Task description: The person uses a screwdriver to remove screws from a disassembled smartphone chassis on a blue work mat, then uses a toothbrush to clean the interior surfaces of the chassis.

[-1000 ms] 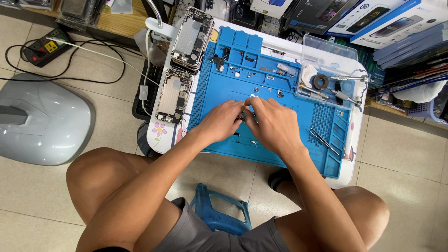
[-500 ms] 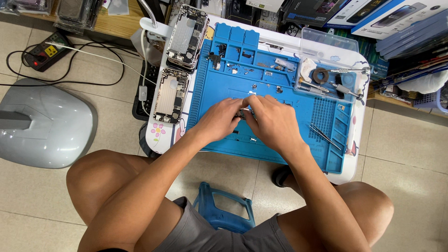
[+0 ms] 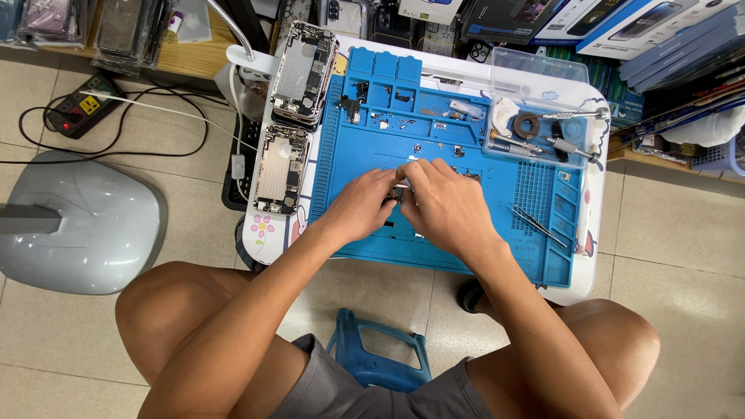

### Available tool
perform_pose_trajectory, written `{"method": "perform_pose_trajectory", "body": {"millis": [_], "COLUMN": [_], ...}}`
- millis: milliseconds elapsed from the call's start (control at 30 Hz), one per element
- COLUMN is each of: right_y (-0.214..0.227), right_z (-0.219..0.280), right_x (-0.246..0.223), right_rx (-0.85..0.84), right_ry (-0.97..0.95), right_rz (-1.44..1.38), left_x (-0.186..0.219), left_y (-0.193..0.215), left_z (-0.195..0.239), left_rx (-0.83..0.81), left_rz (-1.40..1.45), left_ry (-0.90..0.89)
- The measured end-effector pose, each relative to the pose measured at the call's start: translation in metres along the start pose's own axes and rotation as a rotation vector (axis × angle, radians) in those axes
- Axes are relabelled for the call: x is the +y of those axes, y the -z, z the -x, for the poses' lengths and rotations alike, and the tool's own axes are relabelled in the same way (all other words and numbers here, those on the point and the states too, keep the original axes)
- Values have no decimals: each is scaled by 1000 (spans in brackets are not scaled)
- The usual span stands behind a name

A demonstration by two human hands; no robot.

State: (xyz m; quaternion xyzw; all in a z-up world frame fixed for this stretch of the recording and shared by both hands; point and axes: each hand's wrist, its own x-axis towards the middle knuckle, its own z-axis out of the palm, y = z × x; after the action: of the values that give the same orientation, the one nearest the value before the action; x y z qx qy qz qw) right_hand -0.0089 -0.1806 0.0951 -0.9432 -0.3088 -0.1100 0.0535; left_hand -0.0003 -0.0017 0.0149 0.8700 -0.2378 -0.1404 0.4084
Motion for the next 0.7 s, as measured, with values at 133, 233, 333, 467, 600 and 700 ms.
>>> {"method": "perform_pose_trajectory", "body": {"millis": [133, 233, 333, 467, 600, 700], "right_y": [-1, 5, 4, 3, 5, 9], "right_z": [3, 0, 2, 2, 4, 3], "right_x": [3, 4, 3, 5, 5, 4], "right_rx": [-12, -4, -5, -8, -15, -25], "right_ry": [-18, 9, 6, -10, -29, -29], "right_rz": [-26, -24, -82, -113, -134, -153], "left_x": [-16, -13, -6, -4, -20, -9], "left_y": [-12, -8, -4, -3, -14, -5], "left_z": [0, -1, 2, 1, -3, 1], "left_rx": [-13, -21, -37, -14, -22, 9], "left_rz": [23, 5, 10, 10, 1, 34], "left_ry": [-12, 8, 21, -15, -21, -57]}}
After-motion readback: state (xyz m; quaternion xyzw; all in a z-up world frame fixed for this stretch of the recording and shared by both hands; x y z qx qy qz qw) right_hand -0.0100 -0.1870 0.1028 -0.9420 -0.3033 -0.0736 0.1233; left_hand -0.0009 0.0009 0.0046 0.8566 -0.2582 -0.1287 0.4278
